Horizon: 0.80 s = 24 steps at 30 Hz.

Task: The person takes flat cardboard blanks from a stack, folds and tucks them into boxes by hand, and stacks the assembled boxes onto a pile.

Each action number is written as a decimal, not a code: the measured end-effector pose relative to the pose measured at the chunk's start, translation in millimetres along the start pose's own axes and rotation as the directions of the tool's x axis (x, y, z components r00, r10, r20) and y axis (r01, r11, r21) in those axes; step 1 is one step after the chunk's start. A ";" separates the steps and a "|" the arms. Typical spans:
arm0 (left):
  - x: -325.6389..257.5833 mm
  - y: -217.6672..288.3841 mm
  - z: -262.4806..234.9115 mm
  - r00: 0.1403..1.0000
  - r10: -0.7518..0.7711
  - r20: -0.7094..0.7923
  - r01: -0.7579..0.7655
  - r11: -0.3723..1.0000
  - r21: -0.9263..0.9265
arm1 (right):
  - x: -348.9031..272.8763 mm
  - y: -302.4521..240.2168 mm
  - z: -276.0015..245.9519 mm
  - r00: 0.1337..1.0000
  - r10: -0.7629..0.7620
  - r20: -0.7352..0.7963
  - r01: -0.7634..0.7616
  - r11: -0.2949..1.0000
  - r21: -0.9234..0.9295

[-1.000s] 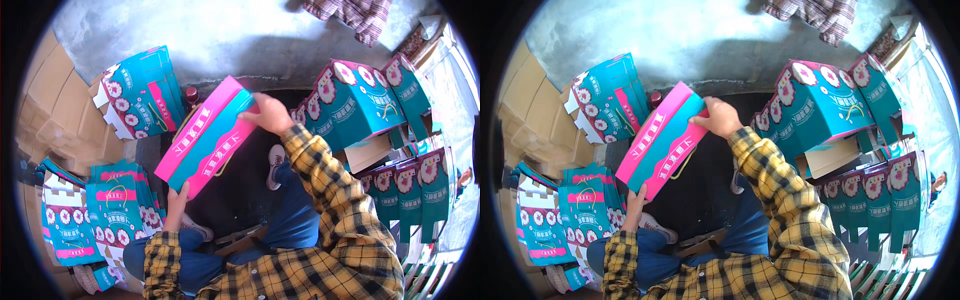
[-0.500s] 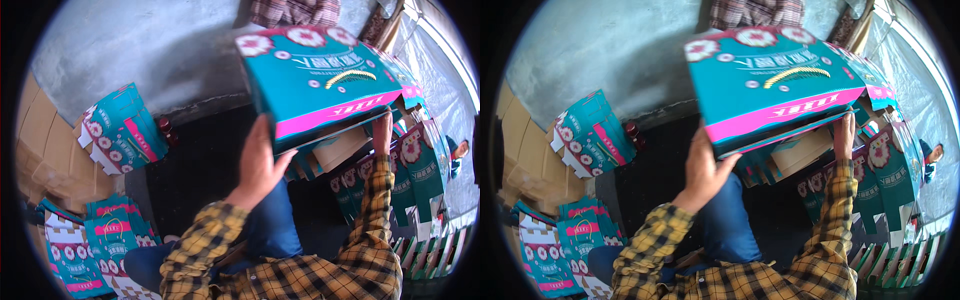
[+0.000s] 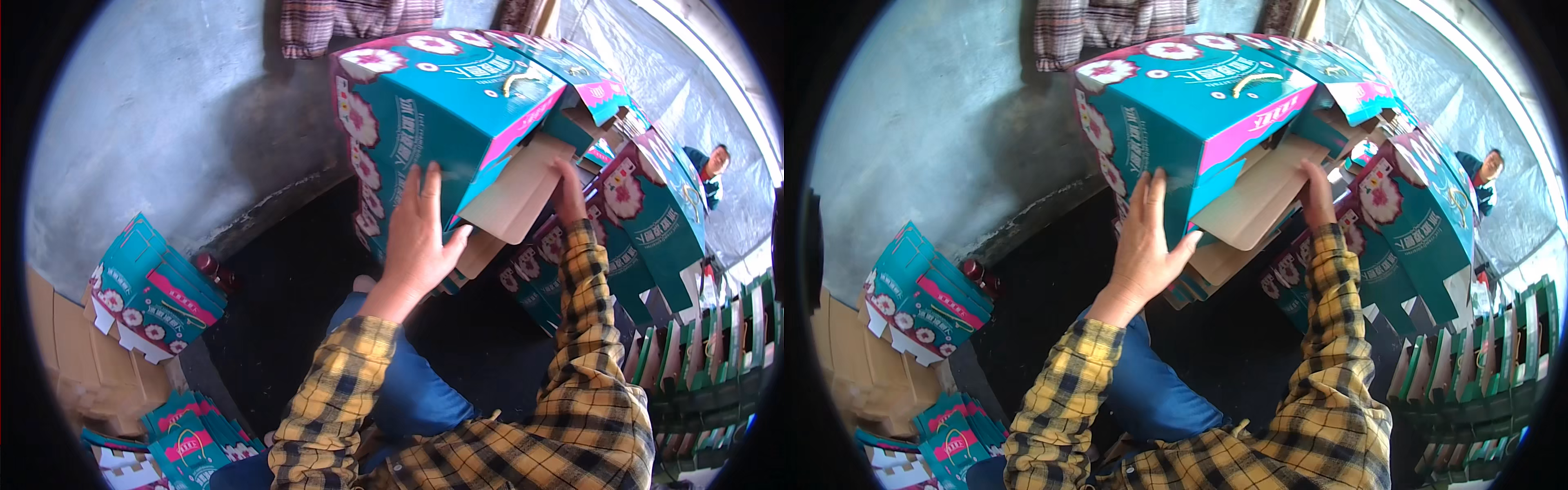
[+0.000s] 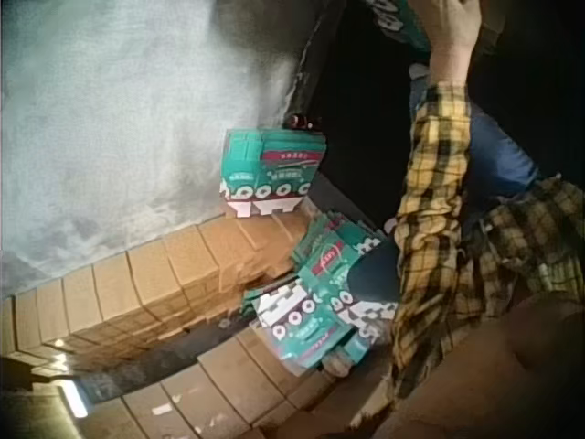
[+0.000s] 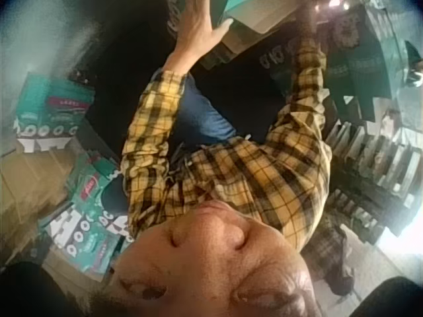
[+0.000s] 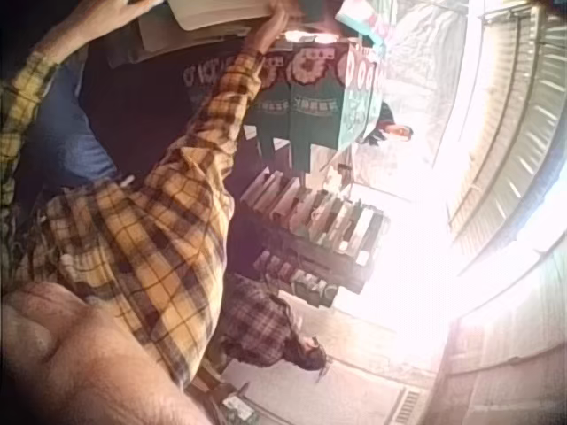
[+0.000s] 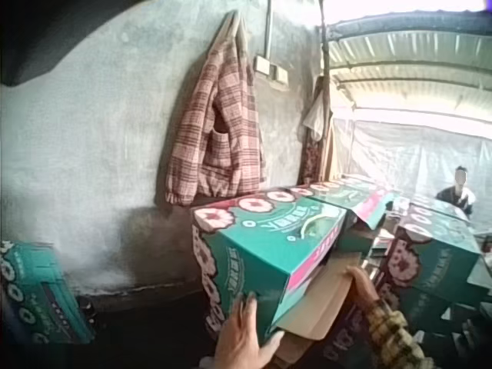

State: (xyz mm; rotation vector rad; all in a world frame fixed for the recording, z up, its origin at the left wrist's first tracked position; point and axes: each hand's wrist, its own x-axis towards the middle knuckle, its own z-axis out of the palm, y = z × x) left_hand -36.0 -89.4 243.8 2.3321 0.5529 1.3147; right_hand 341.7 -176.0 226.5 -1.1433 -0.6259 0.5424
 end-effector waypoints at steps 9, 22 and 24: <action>-56.3 -16.6 -53.7 0.988 -0.104 0.117 0.089 0.989 0.122 | -38.3 24.3 9.2 0.998 0.036 -0.060 -0.035 0.999 0.010; -170.7 -14.0 -80.0 0.931 -0.312 0.189 0.211 0.883 0.420 | -109.5 83.1 -25.1 0.935 0.104 -0.338 -0.079 0.993 0.087; -178.5 -18.0 -80.5 0.951 -0.269 0.150 0.187 0.892 0.411 | -144.9 109.0 -44.6 0.932 0.104 -0.346 -0.113 0.994 -0.007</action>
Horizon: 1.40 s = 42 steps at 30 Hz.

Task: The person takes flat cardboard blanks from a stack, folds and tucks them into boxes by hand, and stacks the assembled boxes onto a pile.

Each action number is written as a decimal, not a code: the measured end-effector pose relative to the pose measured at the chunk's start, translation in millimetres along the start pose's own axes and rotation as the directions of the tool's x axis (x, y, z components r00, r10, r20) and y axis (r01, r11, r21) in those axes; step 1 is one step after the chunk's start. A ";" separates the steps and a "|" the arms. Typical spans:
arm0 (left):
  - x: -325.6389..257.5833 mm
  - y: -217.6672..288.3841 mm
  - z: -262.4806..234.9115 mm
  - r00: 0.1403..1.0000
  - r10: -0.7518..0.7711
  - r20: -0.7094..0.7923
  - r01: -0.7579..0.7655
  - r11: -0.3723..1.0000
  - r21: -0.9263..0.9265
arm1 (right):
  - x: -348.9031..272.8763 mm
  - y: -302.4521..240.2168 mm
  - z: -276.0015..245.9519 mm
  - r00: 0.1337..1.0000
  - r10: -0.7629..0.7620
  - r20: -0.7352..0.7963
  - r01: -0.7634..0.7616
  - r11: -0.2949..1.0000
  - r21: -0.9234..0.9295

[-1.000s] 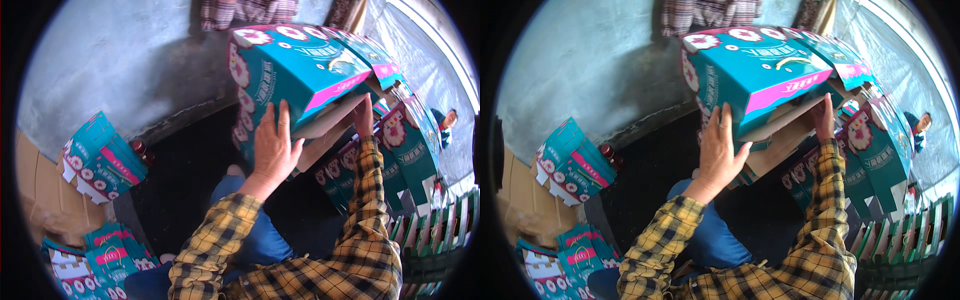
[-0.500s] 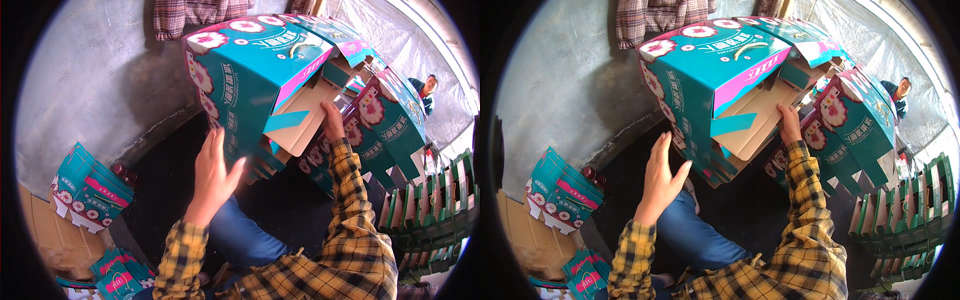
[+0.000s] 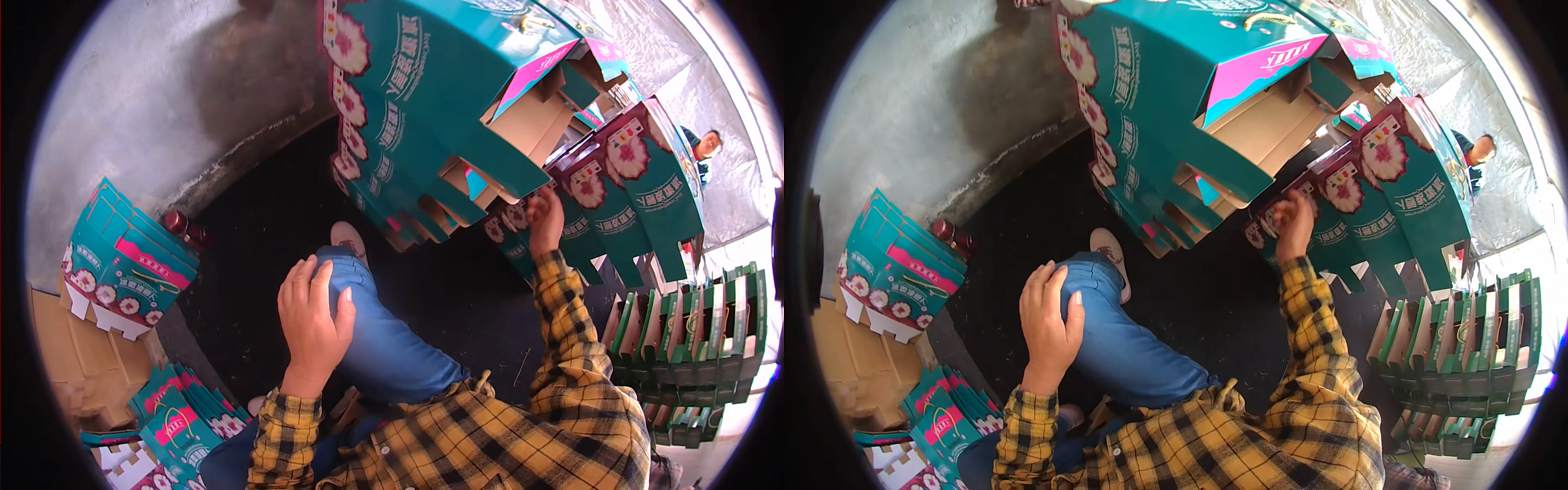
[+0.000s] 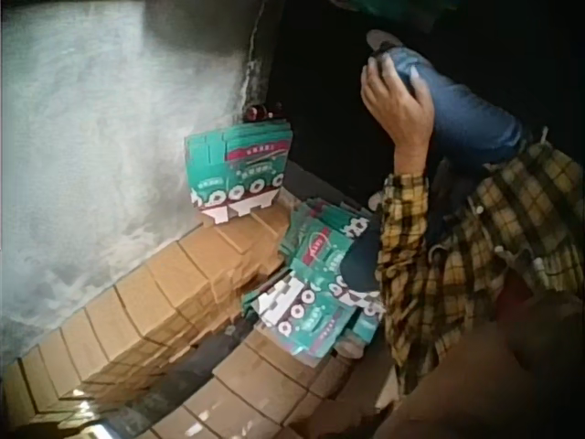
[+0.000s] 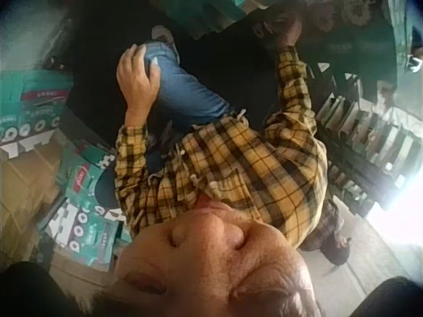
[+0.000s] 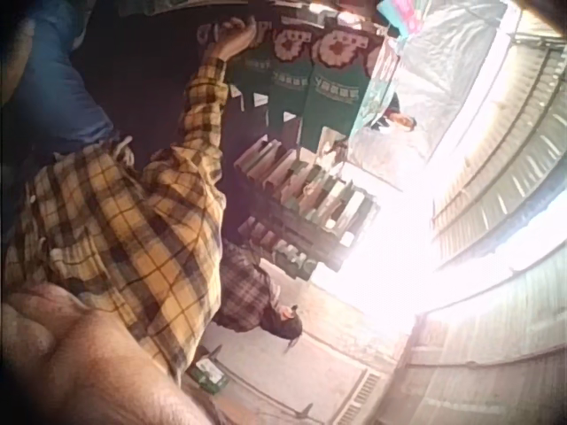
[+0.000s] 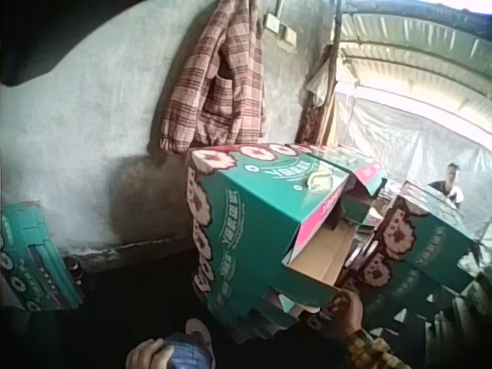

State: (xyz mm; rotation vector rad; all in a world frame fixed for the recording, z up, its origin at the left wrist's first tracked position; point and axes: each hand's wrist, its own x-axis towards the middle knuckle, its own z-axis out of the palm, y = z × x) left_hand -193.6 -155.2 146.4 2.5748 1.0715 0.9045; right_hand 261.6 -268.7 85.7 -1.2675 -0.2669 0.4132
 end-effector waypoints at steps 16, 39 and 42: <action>2.4 -11.3 8.7 0.997 -0.008 -0.075 0.002 0.997 -0.081 | -169.5 207.6 67.2 0.606 0.548 0.576 -0.125 0.781 -0.612; 12.7 -53.7 2.7 0.995 -0.103 -0.012 0.095 0.956 -0.279 | -29.9 367.3 302.5 0.105 0.309 0.945 0.983 -0.178 -0.051; 19.7 -51.9 6.1 0.996 -0.093 -0.001 0.088 0.943 -0.322 | -4.0 363.0 296.5 0.111 0.421 0.900 0.903 -0.420 0.085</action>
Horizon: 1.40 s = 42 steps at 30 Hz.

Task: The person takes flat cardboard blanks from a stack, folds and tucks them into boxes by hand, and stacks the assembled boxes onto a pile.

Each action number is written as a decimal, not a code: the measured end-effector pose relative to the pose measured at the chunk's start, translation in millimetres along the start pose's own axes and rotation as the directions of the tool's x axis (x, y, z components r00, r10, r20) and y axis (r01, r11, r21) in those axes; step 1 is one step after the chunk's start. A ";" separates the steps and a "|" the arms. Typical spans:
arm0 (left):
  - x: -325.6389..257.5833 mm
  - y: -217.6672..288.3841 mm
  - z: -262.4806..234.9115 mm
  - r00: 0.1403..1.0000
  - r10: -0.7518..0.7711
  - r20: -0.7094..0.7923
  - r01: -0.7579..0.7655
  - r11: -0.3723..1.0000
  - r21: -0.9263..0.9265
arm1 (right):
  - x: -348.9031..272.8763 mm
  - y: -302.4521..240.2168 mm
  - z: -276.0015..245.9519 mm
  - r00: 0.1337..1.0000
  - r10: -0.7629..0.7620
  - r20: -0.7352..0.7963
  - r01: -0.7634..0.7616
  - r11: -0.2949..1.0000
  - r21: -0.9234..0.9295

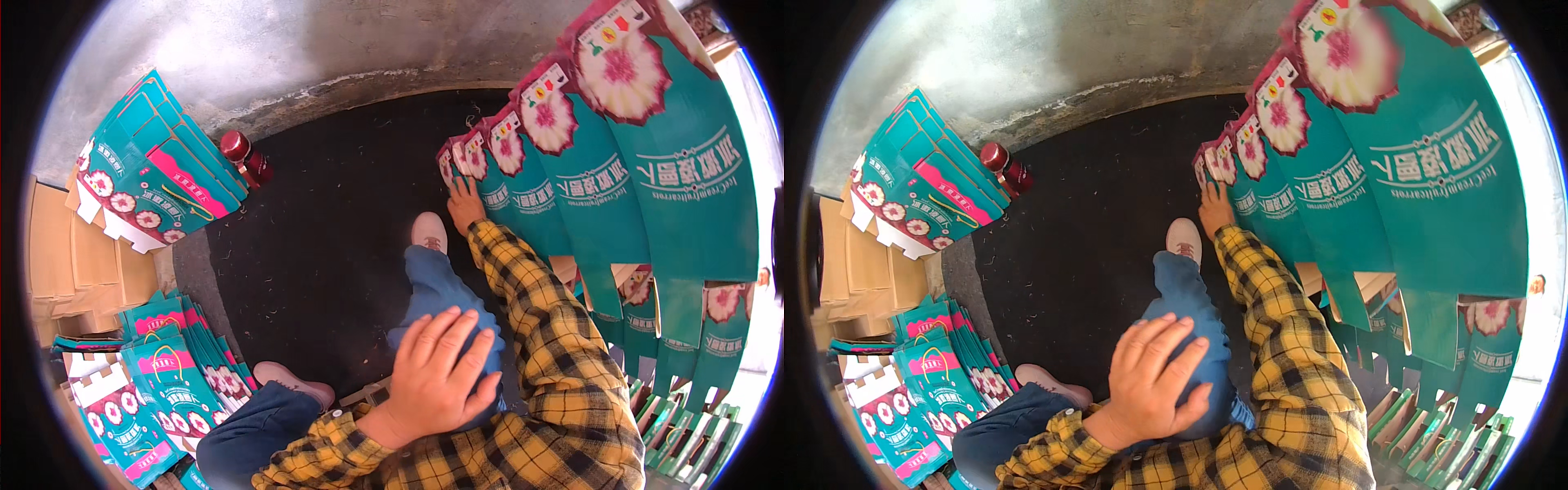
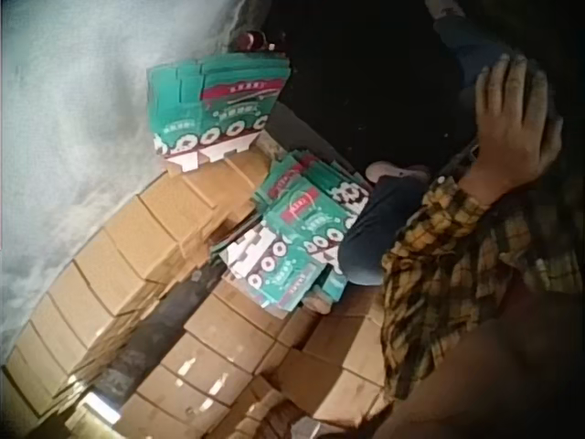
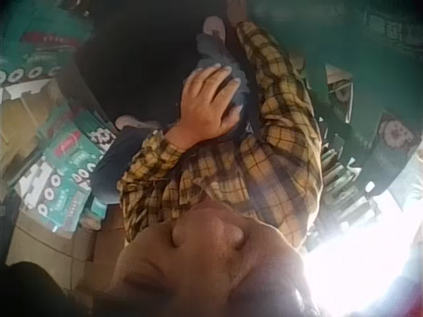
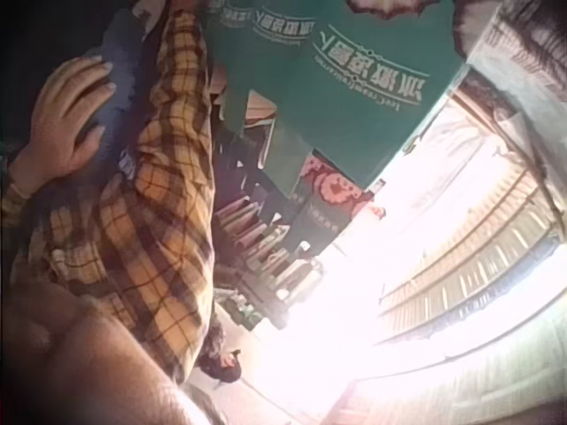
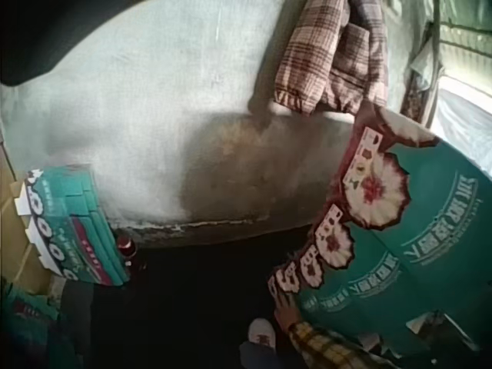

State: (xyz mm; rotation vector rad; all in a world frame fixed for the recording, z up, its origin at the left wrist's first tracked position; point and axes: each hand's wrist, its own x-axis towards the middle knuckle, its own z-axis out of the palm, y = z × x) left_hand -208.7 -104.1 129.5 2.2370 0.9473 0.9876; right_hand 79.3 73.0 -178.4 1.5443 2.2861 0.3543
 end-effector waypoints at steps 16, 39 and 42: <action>2.0 -2.0 4.9 0.994 -0.055 0.098 0.068 0.988 -0.138 | -2.0 17.3 31.2 0.985 -0.035 0.168 0.066 0.981 -0.181; -29.2 -75.6 8.3 0.983 0.156 0.097 -0.145 0.983 -0.114 | -22.3 107.3 116.2 0.986 0.105 0.127 -0.078 0.977 -0.200; -35.0 -82.8 6.9 0.979 0.179 0.096 -0.166 0.977 -0.133 | -31.9 119.6 132.6 0.977 0.164 0.139 -0.130 0.965 -0.228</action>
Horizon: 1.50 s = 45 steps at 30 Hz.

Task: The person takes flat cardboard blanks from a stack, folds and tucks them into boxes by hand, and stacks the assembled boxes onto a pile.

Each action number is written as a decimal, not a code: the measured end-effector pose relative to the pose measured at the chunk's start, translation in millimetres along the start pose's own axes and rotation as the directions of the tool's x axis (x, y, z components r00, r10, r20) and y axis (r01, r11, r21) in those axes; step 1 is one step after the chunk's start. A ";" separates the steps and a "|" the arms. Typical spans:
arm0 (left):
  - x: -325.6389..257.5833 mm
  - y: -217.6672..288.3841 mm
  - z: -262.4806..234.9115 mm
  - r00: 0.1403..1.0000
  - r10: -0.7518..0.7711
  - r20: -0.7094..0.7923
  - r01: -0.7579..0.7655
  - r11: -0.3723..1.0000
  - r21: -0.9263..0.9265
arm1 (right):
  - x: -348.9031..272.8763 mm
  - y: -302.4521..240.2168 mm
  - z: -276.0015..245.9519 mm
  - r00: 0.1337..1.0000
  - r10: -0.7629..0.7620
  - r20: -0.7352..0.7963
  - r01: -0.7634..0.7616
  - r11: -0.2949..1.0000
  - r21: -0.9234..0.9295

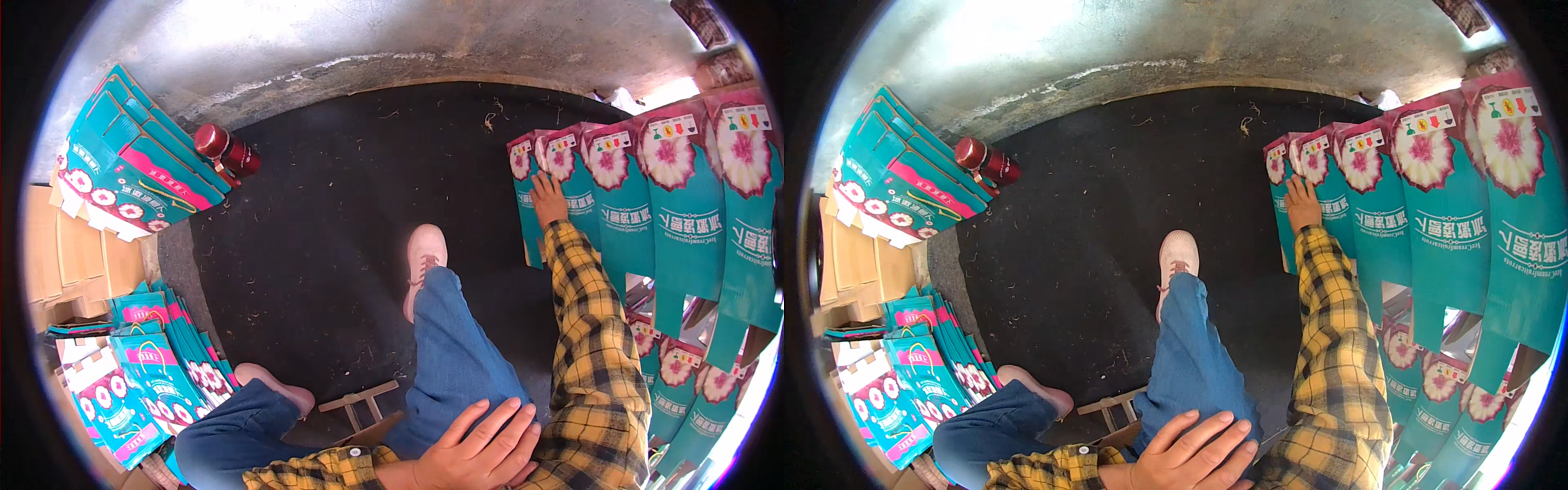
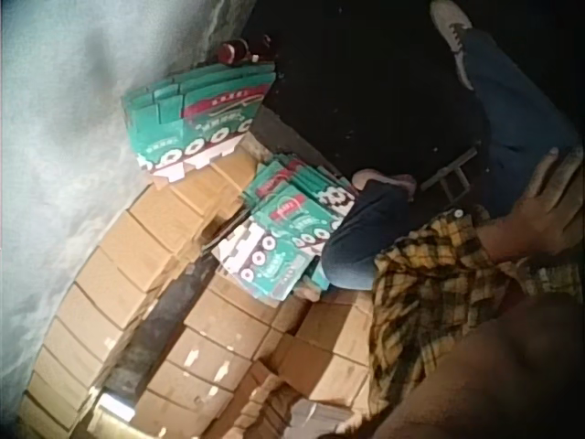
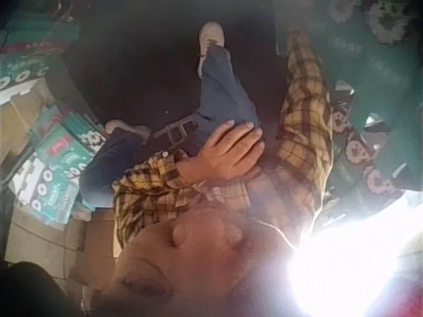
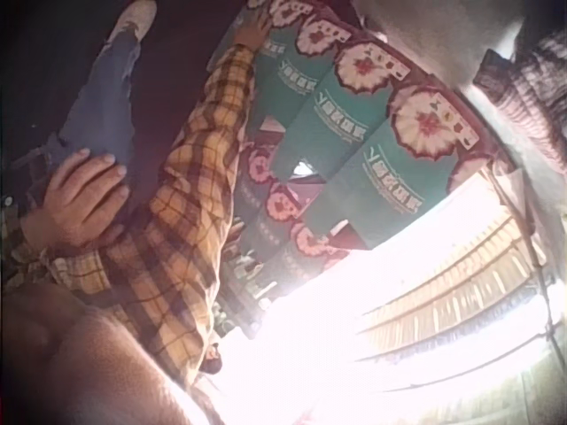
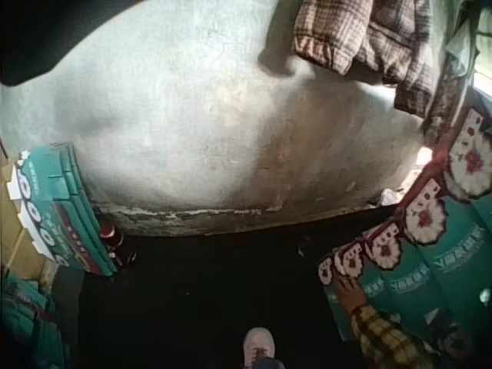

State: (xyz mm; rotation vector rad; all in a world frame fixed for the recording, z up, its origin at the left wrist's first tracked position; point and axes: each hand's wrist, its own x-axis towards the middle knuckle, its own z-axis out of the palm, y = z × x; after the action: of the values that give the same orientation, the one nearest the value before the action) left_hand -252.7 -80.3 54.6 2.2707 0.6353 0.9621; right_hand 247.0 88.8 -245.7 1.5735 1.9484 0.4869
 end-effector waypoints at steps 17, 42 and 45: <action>-27.8 11.9 -20.5 0.980 -0.175 -0.093 0.164 0.979 -0.118 | -49.6 -119.4 -121.2 0.999 0.020 0.026 -0.033 0.535 0.844; -616.9 7.1 -340.5 -0.253 -0.796 -0.550 0.319 0.469 -0.824 | -233.3 -240.5 -638.4 0.892 -0.319 -0.321 0.297 -0.122 0.947; -710.0 -67.6 -250.2 -0.281 -0.937 -0.209 -0.188 0.267 -0.945 | -226.7 -254.8 -651.0 0.868 -0.399 -0.295 0.428 0.301 0.852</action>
State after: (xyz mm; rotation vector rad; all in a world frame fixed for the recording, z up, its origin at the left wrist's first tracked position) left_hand -899.0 -389.1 -186.9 -0.2534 1.2672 1.7039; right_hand -332.2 -141.3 143.8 1.4254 2.7189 -0.9964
